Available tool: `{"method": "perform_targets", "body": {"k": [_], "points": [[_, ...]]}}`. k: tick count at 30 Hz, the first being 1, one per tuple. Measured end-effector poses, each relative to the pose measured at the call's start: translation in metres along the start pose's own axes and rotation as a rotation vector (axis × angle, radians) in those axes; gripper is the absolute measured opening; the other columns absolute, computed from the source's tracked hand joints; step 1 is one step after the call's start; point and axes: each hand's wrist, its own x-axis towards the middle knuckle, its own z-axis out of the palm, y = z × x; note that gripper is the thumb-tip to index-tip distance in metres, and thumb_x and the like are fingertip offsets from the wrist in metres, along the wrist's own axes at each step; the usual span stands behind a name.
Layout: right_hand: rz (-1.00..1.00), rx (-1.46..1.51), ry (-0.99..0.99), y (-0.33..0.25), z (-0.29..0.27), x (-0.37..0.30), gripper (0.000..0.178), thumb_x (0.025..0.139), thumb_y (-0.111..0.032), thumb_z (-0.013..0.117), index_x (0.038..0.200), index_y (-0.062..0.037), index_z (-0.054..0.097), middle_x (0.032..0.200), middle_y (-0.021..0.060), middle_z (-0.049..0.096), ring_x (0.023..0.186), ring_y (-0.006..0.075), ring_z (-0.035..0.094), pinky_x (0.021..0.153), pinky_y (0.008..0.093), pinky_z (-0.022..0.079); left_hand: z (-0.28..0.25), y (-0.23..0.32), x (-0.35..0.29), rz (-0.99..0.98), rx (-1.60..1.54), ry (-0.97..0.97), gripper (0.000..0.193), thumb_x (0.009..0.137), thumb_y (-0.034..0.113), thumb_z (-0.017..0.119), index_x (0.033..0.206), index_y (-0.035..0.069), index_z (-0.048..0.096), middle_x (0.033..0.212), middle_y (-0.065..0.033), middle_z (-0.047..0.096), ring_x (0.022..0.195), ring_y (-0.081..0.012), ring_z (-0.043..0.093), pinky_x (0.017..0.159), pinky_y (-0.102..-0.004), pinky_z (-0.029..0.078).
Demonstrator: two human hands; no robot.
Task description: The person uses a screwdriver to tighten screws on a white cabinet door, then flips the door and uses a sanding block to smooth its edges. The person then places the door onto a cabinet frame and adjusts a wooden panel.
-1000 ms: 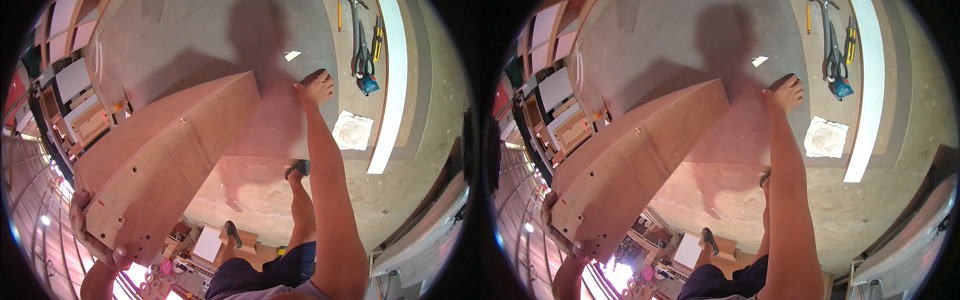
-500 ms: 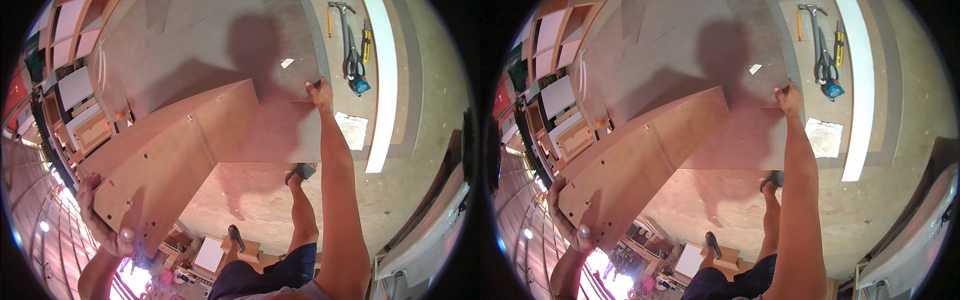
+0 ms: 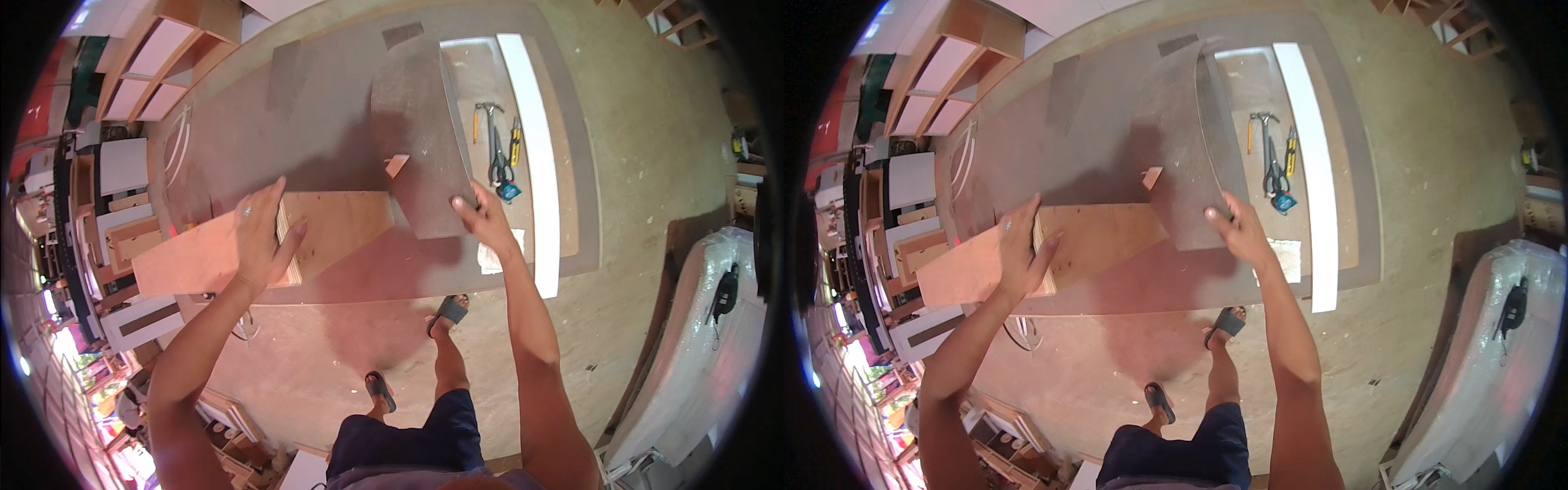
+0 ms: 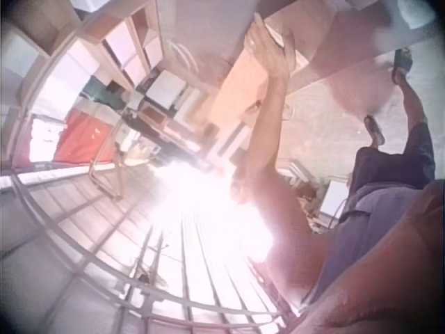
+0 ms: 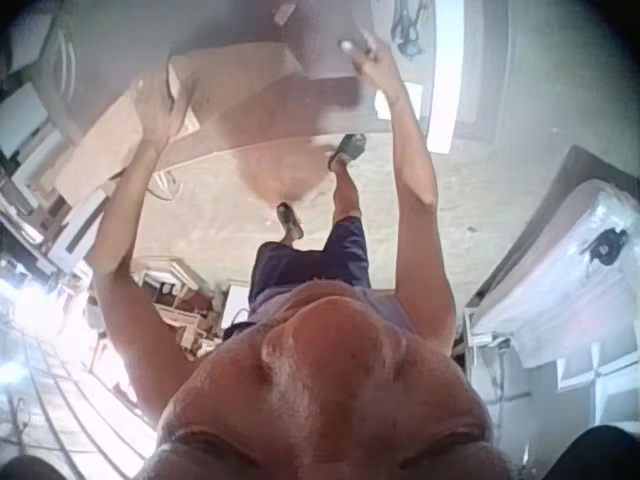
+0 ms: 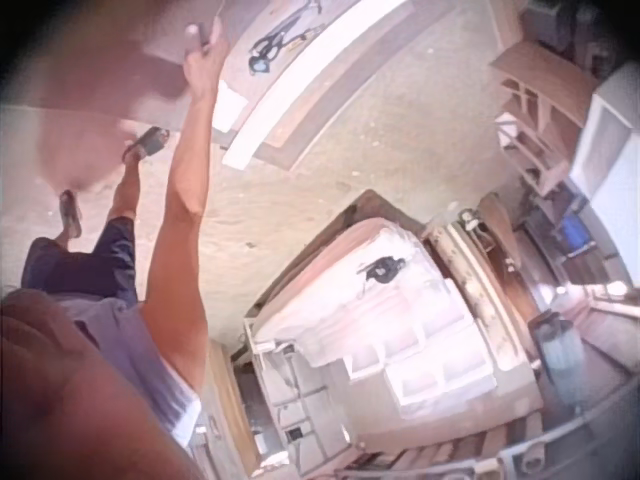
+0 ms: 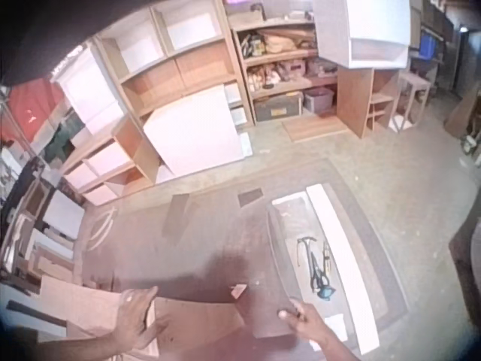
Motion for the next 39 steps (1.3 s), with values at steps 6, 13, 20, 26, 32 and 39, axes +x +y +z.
{"method": "perform_targets", "body": {"k": [6, 13, 20, 26, 32, 39], "points": [[-0.212, 0.034, 0.122, -0.106, 0.041, -0.183, 0.036, 0.096, -0.020, 0.065, 0.125, -0.0001, 0.061, 0.090, 0.0008, 0.065, 0.073, 0.0069, 0.055, 0.064, 0.0237, 0.044, 0.004, -0.010, -0.009, 0.003, 0.019, 0.189, 0.067, 0.092, 0.034, 0.062, 0.144, -0.002, 0.040, 0.143, -0.0249, 0.047, 0.133, -0.0411, 0.043, 0.112, -0.0524, 0.027], [-0.296, 0.031, 0.303, -0.158, 0.089, -0.375, 0.038, 0.096, -0.019, 0.066, 0.126, 0.0035, 0.058, 0.114, 0.0067, 0.066, 0.104, 0.0131, 0.058, 0.093, 0.0287, 0.045, -0.008, 0.022, -0.042, -0.100, 0.134, 0.055, 0.067, 0.098, 0.047, 0.051, 0.147, 0.002, 0.040, 0.150, -0.0213, 0.041, 0.141, -0.0372, 0.035, 0.115, -0.0579, 0.024], [-0.408, 0.014, 0.370, -0.148, 0.197, -0.499, 0.035, 0.096, -0.016, 0.067, 0.124, 0.0033, 0.058, 0.113, 0.0063, 0.066, 0.104, 0.0133, 0.058, 0.093, 0.0283, 0.044, -0.022, 0.042, -0.112, -0.001, -0.360, 0.428, 0.063, 0.098, 0.051, 0.053, 0.142, 0.006, 0.050, 0.145, -0.0199, 0.047, 0.132, -0.0360, 0.047, 0.110, -0.0482, 0.037], [-0.366, 0.009, 0.307, -0.119, 0.300, -0.568, 0.041, 0.095, -0.014, 0.067, 0.130, 0.0042, 0.054, 0.119, 0.0072, 0.065, 0.108, 0.0136, 0.058, 0.095, 0.0283, 0.044, -0.111, 0.150, -0.361, 0.329, -0.937, 0.334, 0.057, 0.088, 0.036, 0.075, 0.133, 0.004, 0.059, 0.137, -0.0167, 0.053, 0.115, -0.0299, 0.061, 0.095, -0.0391, 0.050], [-0.397, -0.127, 0.153, -0.110, 0.400, -0.611, 0.037, 0.096, -0.019, 0.066, 0.125, 0.0030, 0.059, 0.109, 0.0063, 0.067, 0.097, 0.0129, 0.060, 0.087, 0.0277, 0.047, -0.154, 0.087, -0.509, 0.231, -0.777, 0.466, 0.043, 0.084, 0.031, 0.078, 0.116, 0.004, 0.066, 0.119, -0.0126, 0.056, 0.107, -0.0282, 0.060, 0.091, -0.0380, 0.049], [-0.414, -0.119, -0.045, -0.114, 0.468, -0.639, 0.037, 0.096, -0.019, 0.066, 0.125, 0.0029, 0.059, 0.112, 0.0073, 0.067, 0.103, 0.0132, 0.060, 0.090, 0.0283, 0.046, -0.204, 0.060, -0.626, 0.106, -0.624, 0.472, 0.015, 0.087, 0.015, 0.074, 0.095, 0.003, 0.067, 0.100, -0.0115, 0.060, 0.096, -0.0240, 0.062, 0.082, -0.0348, 0.049]]}}
